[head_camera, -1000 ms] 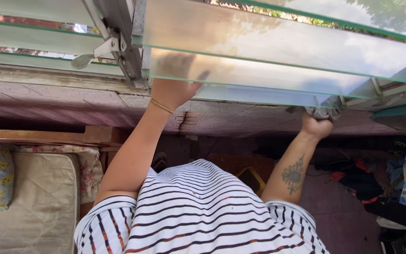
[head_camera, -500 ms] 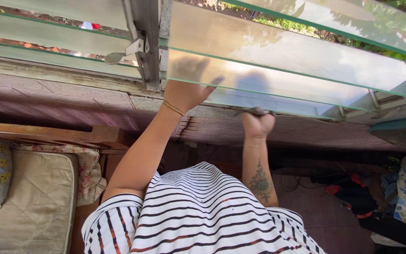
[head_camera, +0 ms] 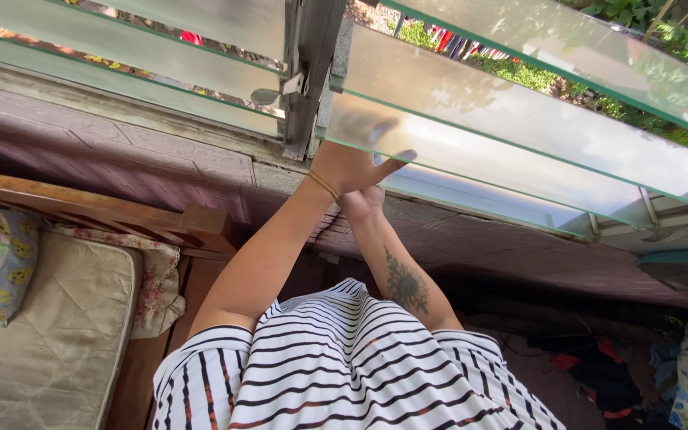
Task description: The person wipes a glass window pane with a cloth. They dip the cloth into a small container of liquid and continue wiping the glass surface.
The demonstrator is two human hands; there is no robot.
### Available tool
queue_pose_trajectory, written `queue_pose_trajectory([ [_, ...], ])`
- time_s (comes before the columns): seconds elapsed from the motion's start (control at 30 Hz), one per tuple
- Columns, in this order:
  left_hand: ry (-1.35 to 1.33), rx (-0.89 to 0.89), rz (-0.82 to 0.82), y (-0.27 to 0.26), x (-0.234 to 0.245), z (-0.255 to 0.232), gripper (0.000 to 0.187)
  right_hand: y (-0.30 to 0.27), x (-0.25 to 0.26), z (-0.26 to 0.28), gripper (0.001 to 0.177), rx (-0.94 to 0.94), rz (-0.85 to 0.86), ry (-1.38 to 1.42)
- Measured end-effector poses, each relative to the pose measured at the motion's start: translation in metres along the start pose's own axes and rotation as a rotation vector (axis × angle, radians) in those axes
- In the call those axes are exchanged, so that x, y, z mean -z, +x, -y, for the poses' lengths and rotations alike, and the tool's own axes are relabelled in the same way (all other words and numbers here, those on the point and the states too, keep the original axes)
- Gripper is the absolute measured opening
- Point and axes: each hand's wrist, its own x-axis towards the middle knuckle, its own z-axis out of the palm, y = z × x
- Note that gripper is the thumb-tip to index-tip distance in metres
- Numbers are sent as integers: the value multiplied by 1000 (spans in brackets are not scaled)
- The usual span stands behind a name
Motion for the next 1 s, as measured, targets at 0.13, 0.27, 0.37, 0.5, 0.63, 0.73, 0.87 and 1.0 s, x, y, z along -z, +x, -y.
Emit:
queue_pose_trajectory([
  [0.13,14,-18,-14,-1,-2,1,84,4,0,8,53,-78,-62,82],
  [0.27,44,-24,-21,-2,-1,3,82,-24,-5,24,50,-31,-136,-85],
  [0.37,102,-36,-71,-7,-7,5,80,-54,-8,53,51,-48,-110,-146],
  [0.5,155,-74,-84,-8,-8,7,79,-100,-10,107,49,128,-96,-115],
  [0.63,164,-31,-56,-7,-7,2,76,-139,-18,168,47,101,206,-152],
  [0.73,165,7,-11,-8,-10,0,76,-159,-33,193,47,260,201,-112],
  [0.87,158,54,-10,-8,-11,2,78,-174,-64,181,57,452,-56,-104],
  [1.0,185,30,-26,-7,-11,6,77,-190,-83,165,54,364,-66,-361],
])
